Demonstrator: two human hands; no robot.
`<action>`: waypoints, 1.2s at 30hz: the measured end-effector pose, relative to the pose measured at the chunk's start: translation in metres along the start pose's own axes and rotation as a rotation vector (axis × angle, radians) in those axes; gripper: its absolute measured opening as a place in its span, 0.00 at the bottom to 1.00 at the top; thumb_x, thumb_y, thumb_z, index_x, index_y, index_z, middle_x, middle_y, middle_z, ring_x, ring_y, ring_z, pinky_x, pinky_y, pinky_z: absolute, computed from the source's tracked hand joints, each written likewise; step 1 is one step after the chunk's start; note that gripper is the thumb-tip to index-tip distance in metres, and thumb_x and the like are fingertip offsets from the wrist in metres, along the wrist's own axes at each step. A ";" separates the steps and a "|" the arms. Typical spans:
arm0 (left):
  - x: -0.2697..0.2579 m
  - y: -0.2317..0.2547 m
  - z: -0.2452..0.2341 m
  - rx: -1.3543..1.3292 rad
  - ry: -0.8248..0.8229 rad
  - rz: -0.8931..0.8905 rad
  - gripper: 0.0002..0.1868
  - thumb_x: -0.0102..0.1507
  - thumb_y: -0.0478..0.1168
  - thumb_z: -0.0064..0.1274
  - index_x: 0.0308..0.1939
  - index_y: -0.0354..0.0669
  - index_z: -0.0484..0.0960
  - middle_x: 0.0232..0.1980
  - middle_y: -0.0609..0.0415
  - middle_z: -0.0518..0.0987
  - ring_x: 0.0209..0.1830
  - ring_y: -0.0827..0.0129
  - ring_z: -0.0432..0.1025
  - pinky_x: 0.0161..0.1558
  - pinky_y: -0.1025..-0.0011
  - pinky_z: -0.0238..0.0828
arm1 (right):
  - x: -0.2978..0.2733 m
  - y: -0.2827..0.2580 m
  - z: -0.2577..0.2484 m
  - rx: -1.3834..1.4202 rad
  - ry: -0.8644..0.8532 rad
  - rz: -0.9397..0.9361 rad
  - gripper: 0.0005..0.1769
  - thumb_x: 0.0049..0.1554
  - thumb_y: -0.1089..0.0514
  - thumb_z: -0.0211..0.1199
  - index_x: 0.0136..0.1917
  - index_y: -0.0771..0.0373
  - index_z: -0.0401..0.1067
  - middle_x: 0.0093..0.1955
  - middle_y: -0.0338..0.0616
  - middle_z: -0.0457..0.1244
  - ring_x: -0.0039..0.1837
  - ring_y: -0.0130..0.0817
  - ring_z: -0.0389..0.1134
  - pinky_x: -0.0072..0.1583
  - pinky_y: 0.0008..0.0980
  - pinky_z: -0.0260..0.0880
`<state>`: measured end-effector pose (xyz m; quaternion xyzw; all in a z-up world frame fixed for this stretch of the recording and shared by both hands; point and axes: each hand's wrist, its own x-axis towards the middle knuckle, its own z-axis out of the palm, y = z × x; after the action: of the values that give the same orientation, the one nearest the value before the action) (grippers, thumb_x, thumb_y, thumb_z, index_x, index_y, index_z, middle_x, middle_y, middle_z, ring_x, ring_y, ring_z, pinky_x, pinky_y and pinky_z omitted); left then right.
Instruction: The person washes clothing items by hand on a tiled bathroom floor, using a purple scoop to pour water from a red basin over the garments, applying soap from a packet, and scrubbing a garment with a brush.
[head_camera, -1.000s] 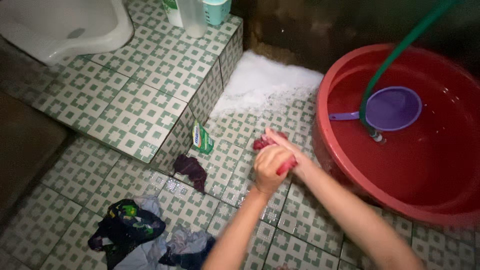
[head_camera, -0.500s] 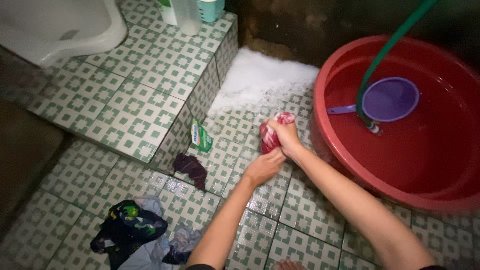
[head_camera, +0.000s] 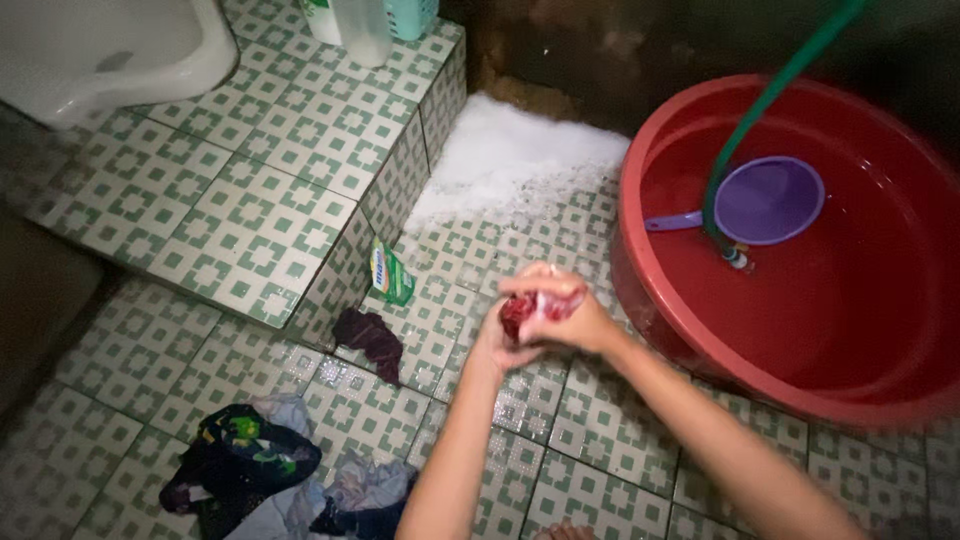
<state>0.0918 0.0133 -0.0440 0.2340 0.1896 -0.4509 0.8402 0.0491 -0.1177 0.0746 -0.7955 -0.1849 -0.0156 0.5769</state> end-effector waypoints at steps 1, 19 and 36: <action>0.008 -0.004 -0.009 0.033 -0.130 0.084 0.25 0.69 0.55 0.47 0.55 0.36 0.81 0.52 0.42 0.82 0.49 0.58 0.80 0.52 0.62 0.78 | -0.003 -0.002 0.005 -0.018 -0.065 -0.106 0.32 0.43 0.52 0.82 0.60 0.60 0.80 0.51 0.39 0.62 0.53 0.27 0.62 0.45 0.26 0.66; -0.086 -0.013 0.089 1.244 0.065 1.966 0.08 0.57 0.27 0.52 0.36 0.42 0.83 0.39 0.51 0.83 0.43 0.57 0.80 0.53 0.61 0.80 | 0.042 0.078 -0.015 0.901 0.036 0.793 0.15 0.63 0.49 0.65 0.39 0.60 0.74 0.34 0.41 0.67 0.34 0.30 0.65 0.36 0.30 0.65; 0.100 -0.127 -0.030 2.580 -0.384 1.589 0.13 0.62 0.43 0.48 0.41 0.45 0.87 0.48 0.51 0.85 0.48 0.65 0.78 0.50 0.62 0.73 | 0.045 0.068 0.037 -0.477 -0.287 0.579 0.32 0.63 0.41 0.57 0.29 0.69 0.70 0.28 0.57 0.65 0.32 0.46 0.67 0.41 0.47 0.67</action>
<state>0.0329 -0.0978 -0.1499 0.7612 -0.5993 0.2276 0.0975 0.1053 -0.0891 0.0106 -0.9204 -0.0228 0.2163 0.3249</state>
